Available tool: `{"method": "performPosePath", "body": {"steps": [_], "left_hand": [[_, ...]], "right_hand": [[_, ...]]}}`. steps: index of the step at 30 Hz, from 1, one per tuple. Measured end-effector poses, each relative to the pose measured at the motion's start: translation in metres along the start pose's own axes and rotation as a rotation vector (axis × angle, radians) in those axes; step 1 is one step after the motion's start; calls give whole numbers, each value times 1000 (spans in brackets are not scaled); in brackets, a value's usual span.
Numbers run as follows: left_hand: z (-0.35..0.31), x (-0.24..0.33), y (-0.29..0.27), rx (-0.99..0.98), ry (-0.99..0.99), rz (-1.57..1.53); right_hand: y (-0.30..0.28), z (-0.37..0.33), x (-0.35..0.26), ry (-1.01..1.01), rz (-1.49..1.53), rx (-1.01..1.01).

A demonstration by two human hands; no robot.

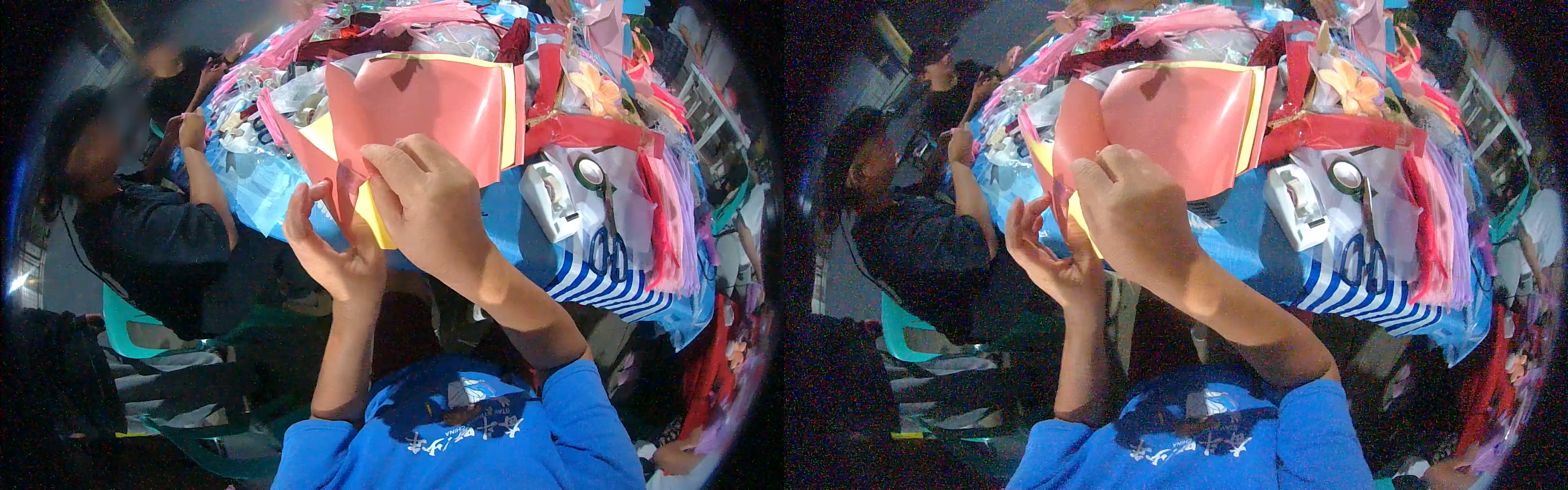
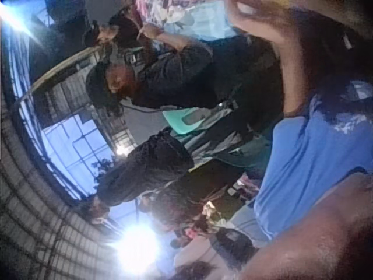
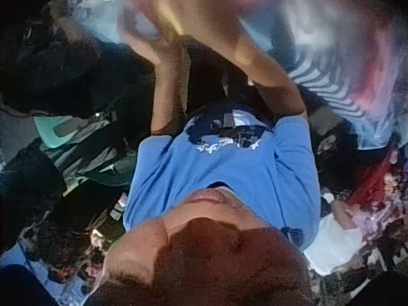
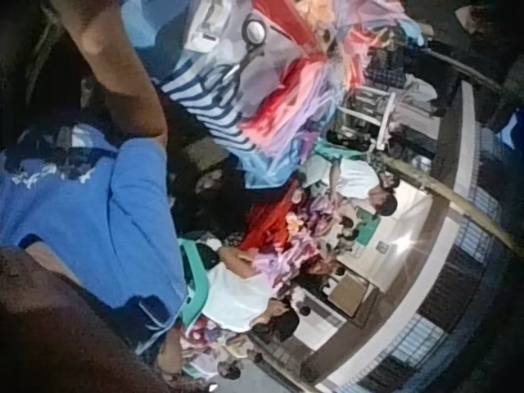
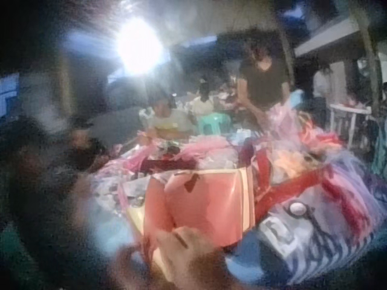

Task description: The person folds and tapes pink and yellow paper to construct a conical wrapper for a bouquet. They use scissors to trim the edges and continue the assembly on a crowded table while others perform similar work.

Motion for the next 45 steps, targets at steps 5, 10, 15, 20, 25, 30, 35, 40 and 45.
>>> {"method": "performPosePath", "body": {"steps": [5,10,15,20,25,30,35,40,45], "left_hand": [[21,-4,-6,42,-2,-90],[43,8,-9,-55,285,-63],[60,7,-20,-26,391,-135],[72,-1,-22,6,342,-64],[77,0,-29,16,359,-83],[78,2,-24,-43,391,-83],[78,6,-23,-157,440,-114],[74,18,-24,-200,525,-168],[65,24,-21,-184,552,-223]], "right_hand": [[4,4,-3,-100,-56,-36],[0,10,-16,-227,-78,-61],[-3,20,-33,-298,-110,-64],[-16,31,-37,-277,-145,28],[-18,28,-42,-296,-138,43],[-22,24,-37,-366,-129,118],[-29,18,-36,-384,-118,116],[-32,9,-31,-384,-105,106],[-32,2,-22,-359,-115,114]]}}
Point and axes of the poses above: each hand's wrist, its own z-axis towards the middle knuckle, its own y-axis out of the palm, x = y × z, the point moved 8 cm from there along z, towards the middle knuckle, and after that the axes turned 15 degrees about y, right-handed, at the moved point
